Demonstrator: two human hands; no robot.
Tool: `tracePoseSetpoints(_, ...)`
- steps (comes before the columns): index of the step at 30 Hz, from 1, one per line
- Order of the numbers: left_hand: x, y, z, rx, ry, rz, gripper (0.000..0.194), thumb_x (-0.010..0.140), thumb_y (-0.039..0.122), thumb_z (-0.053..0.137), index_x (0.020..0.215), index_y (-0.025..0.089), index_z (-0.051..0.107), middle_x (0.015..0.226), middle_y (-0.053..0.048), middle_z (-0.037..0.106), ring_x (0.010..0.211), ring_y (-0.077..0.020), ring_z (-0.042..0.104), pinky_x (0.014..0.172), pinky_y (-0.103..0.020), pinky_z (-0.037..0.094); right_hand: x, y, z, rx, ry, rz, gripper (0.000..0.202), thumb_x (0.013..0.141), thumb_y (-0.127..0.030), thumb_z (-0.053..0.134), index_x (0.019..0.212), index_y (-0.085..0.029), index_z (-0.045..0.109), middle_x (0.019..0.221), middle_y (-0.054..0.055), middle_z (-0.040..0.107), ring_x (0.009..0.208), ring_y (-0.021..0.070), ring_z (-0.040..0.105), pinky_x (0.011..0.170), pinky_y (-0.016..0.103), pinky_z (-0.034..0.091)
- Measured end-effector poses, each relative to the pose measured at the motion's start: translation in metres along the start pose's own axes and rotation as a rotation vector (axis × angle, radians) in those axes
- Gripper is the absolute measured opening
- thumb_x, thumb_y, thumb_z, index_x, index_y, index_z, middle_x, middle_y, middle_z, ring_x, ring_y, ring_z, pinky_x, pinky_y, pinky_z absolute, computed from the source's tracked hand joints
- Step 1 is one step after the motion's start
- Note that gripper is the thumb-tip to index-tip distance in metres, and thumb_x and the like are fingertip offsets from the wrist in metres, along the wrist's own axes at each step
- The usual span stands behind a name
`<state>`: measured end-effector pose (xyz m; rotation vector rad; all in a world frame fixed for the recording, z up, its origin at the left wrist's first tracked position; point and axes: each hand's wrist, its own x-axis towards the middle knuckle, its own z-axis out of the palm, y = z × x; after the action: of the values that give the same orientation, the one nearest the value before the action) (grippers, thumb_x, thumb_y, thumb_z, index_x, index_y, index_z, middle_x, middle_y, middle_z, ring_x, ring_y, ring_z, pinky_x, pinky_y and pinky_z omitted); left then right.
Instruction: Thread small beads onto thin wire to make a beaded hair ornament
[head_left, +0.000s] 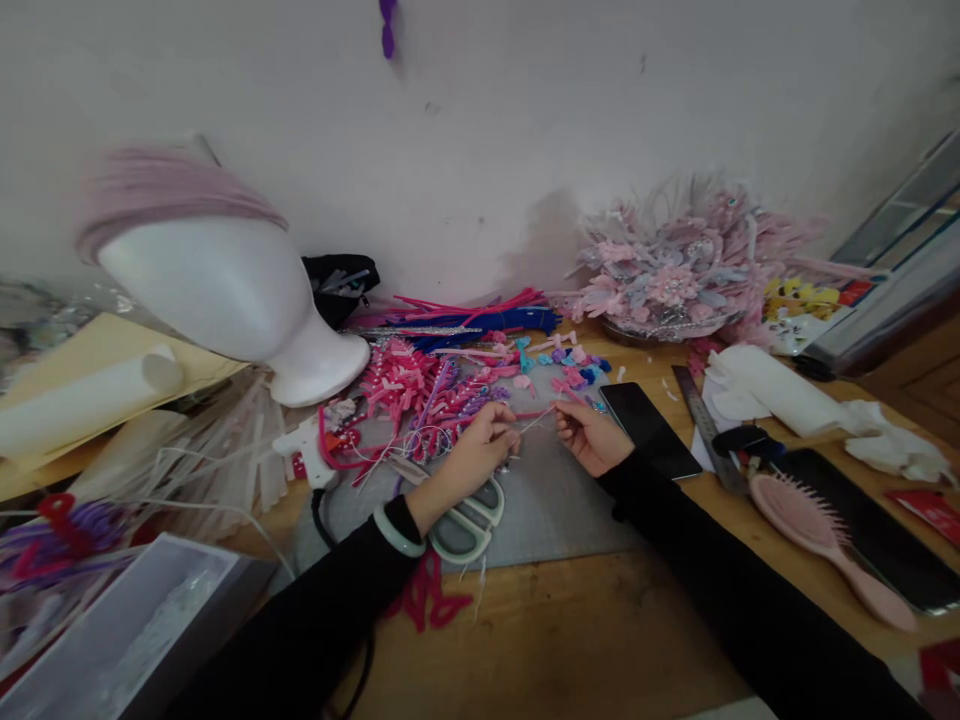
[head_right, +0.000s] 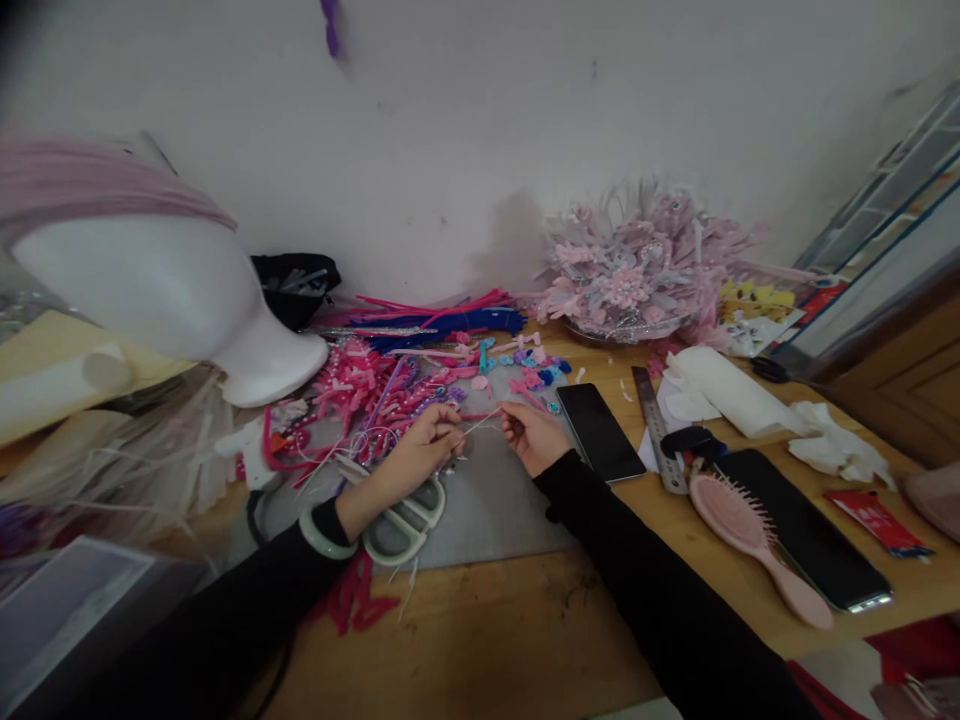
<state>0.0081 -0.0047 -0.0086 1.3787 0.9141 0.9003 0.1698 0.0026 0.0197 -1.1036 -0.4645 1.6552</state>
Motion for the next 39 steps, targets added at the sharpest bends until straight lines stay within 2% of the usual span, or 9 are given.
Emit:
tracePoseSetpoints(8, -0.001, 0.0, -0.001, 0.046, -0.006, 0.009, 0.015, 0.076, 0.024, 0.045, 0.086, 0.019, 0.036, 0.057, 0.008, 0.048, 0.039, -0.0012, 0.034, 0.042, -0.014, 0.027, 0.004, -0.011, -0.006, 0.059, 0.048, 0.007, 0.02, 0.074, -0.008, 0.05, 0.055, -0.011, 0.054, 0.043, -0.004, 0.049, 0.036, 0.0, 0.043, 0.032, 0.007, 0.033)
tracePoseSetpoints(15, -0.001, 0.0, -0.001, 0.04, 0.0, -0.009, 0.014, 0.075, 0.023, 0.045, 0.085, 0.018, 0.036, 0.056, 0.008, 0.047, 0.038, -0.0016, 0.033, 0.041, -0.014, 0.026, 0.006, -0.012, -0.008, 0.035, 0.052, 0.001, 0.016, 0.071, -0.009, 0.055, 0.055, -0.014, 0.053, 0.045, -0.005, 0.048, 0.037, 0.0002, 0.042, 0.033, 0.008, 0.034)
tracePoseSetpoints(21, -0.004, 0.008, 0.0, 0.063, -0.025, -0.049, 0.018, 0.074, 0.023, 0.045, 0.09, 0.015, 0.043, 0.055, 0.005, 0.048, 0.04, -0.0025, 0.035, 0.041, -0.015, 0.025, 0.011, -0.021, -0.018, 0.037, 0.085, -0.109, 0.016, 0.066, -0.011, 0.059, 0.054, -0.016, 0.05, 0.045, -0.005, 0.048, 0.038, 0.0017, 0.041, 0.033, 0.011, 0.034)
tracePoseSetpoints(24, -0.004, 0.009, -0.001, 0.048, -0.024, -0.044, 0.023, 0.074, 0.024, 0.046, 0.094, 0.014, 0.043, 0.056, 0.005, 0.049, 0.039, -0.0022, 0.034, 0.04, -0.016, 0.025, 0.01, -0.03, -0.022, 0.122, 0.097, -0.109, 0.018, 0.07, -0.01, 0.053, 0.053, -0.017, 0.049, 0.045, -0.004, 0.047, 0.038, 0.0028, 0.041, 0.033, 0.012, 0.035)
tracePoseSetpoints(27, -0.003, 0.008, -0.001, -0.002, 0.022, -0.049, 0.024, 0.074, 0.025, 0.046, 0.095, 0.016, 0.04, 0.056, 0.006, 0.049, 0.037, -0.0019, 0.033, 0.039, -0.015, 0.024, 0.004, -0.034, -0.02, 0.204, 0.122, -0.042, 0.026, 0.075, -0.011, 0.042, 0.051, -0.017, 0.048, 0.045, -0.002, 0.048, 0.04, 0.0038, 0.044, 0.035, 0.012, 0.036)
tracePoseSetpoints(29, -0.003, 0.006, -0.001, -0.042, 0.047, -0.041, 0.024, 0.074, 0.026, 0.047, 0.095, 0.017, 0.037, 0.055, 0.007, 0.048, 0.036, -0.0021, 0.032, 0.038, -0.015, 0.023, -0.001, -0.031, -0.015, 0.181, 0.094, 0.038, 0.029, 0.077, -0.012, 0.037, 0.05, -0.016, 0.049, 0.045, 0.0, 0.049, 0.04, 0.0041, 0.044, 0.035, 0.012, 0.035)
tracePoseSetpoints(34, -0.004, 0.008, -0.001, -0.105, 0.076, 0.002, 0.027, 0.073, 0.028, 0.049, 0.093, 0.019, 0.033, 0.054, 0.009, 0.048, 0.036, -0.0019, 0.031, 0.037, -0.014, 0.021, -0.015, 0.0, 0.002, -0.043, -0.151, 0.31, 0.021, 0.076, -0.018, 0.046, 0.06, -0.011, 0.058, 0.049, 0.001, 0.052, 0.039, 0.0035, 0.043, 0.033, 0.012, 0.033)
tracePoseSetpoints(36, -0.005, 0.01, 0.0, -0.094, 0.062, 0.001, 0.027, 0.073, 0.029, 0.05, 0.093, 0.019, 0.034, 0.054, 0.009, 0.047, 0.038, -0.0022, 0.033, 0.038, -0.014, 0.022, -0.018, 0.015, 0.007, -0.087, -0.17, 0.294, 0.017, 0.076, -0.02, 0.05, 0.066, -0.011, 0.061, 0.054, 0.001, 0.056, 0.043, 0.0033, 0.047, 0.038, 0.012, 0.037)
tracePoseSetpoints(39, -0.008, 0.013, 0.001, -0.067, 0.021, -0.006, 0.026, 0.073, 0.029, 0.05, 0.09, 0.018, 0.035, 0.055, 0.008, 0.047, 0.041, -0.0025, 0.036, 0.041, -0.015, 0.025, -0.018, 0.031, 0.009, -0.083, -0.243, 0.183, 0.013, 0.072, -0.022, 0.056, 0.066, -0.011, 0.062, 0.057, 0.0, 0.057, 0.044, 0.0018, 0.047, 0.039, 0.01, 0.037)
